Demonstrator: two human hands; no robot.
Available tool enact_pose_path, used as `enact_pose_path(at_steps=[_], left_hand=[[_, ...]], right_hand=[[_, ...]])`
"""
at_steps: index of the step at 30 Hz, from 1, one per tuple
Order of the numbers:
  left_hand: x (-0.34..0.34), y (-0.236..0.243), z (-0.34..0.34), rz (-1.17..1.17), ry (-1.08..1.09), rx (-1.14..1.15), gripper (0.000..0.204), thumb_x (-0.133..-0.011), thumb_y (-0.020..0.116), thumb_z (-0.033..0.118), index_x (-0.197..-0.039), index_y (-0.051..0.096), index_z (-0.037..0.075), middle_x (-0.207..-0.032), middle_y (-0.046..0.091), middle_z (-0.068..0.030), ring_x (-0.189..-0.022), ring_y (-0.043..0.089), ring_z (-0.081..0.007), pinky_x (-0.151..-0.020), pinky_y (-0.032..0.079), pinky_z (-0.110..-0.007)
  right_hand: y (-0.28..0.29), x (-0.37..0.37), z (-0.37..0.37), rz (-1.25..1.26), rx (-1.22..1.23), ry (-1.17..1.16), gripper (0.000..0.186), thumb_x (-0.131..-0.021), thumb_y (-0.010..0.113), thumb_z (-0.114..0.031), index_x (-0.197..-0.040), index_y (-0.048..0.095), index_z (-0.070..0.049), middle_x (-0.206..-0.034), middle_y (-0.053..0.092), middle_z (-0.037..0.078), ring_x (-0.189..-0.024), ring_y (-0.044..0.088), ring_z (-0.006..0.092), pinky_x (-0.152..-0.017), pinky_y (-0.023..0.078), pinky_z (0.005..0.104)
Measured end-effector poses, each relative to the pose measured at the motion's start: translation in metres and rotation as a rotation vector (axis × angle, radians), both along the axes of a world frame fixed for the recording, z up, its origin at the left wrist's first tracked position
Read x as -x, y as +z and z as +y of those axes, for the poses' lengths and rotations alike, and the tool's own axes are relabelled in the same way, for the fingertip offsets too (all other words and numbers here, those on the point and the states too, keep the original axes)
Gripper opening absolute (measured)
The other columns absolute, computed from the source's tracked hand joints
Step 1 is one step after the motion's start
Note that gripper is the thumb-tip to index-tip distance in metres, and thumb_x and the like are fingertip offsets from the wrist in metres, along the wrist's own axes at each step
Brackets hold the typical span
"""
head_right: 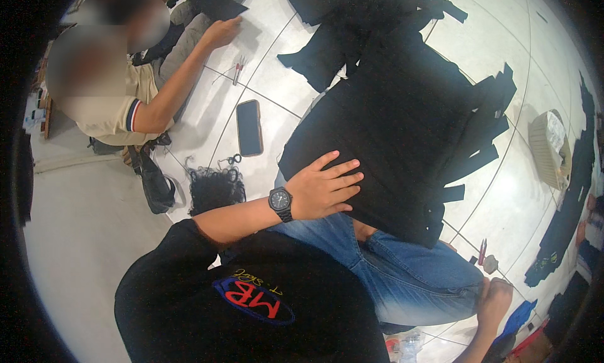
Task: The person sits on the floor and uses scissors to cut strips from a large piece of black fabric. They repeatedly fold the fabric, cut along the edge, and place the cut strips aside.
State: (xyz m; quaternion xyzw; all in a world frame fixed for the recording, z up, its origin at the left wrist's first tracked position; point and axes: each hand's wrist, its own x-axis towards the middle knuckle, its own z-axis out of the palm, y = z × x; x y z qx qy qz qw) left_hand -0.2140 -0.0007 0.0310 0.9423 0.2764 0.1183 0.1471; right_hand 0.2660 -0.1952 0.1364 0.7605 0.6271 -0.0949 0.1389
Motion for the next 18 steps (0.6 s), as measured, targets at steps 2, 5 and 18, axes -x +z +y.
enact_pose_path(at_steps=[2, 5, 18], left_hand=[[0.000, 0.002, 0.001, 0.039, -0.014, 0.022, 0.042, -0.092, 0.065, 0.043, -0.119, 0.070, 0.012, -0.140, 0.060, -0.0054, -0.145, 0.041, -0.0231, -0.122, 0.024, -0.052], [0.003, 0.009, 0.002, -0.003, -0.001, 0.049, 0.044, -0.093, 0.064, 0.044, -0.119, 0.070, 0.009, -0.140, 0.060, -0.0075, -0.145, 0.040, -0.0254, -0.121, 0.023, -0.053], [0.020, 0.003, 0.010, -0.081, 0.088, 0.119, 0.047, -0.090, 0.069, 0.045, -0.126, 0.069, 0.014, -0.151, 0.051, -0.0068, -0.149, 0.036, -0.0234, -0.122, 0.022, -0.053]], right_hand=[[-0.006, 0.007, -0.003, 0.056, 0.007, -0.138, 0.044, -0.098, 0.064, -0.022, -0.064, 0.051, 0.002, -0.060, 0.054, 0.015, -0.058, 0.051, 0.0344, -0.057, 0.038, 0.0440], [0.022, 0.059, 0.025, 1.077, 0.388, -0.472, 0.049, -0.104, 0.056, -0.035, -0.076, 0.066, 0.005, -0.068, 0.065, 0.016, -0.064, 0.062, 0.0286, -0.064, 0.049, 0.0433], [-0.015, 0.101, 0.057, 0.340, -0.025, 0.273, 0.029, -0.092, 0.065, -0.018, -0.070, 0.054, -0.001, -0.073, 0.056, 0.020, -0.076, 0.052, 0.0414, -0.072, 0.039, 0.0508]])
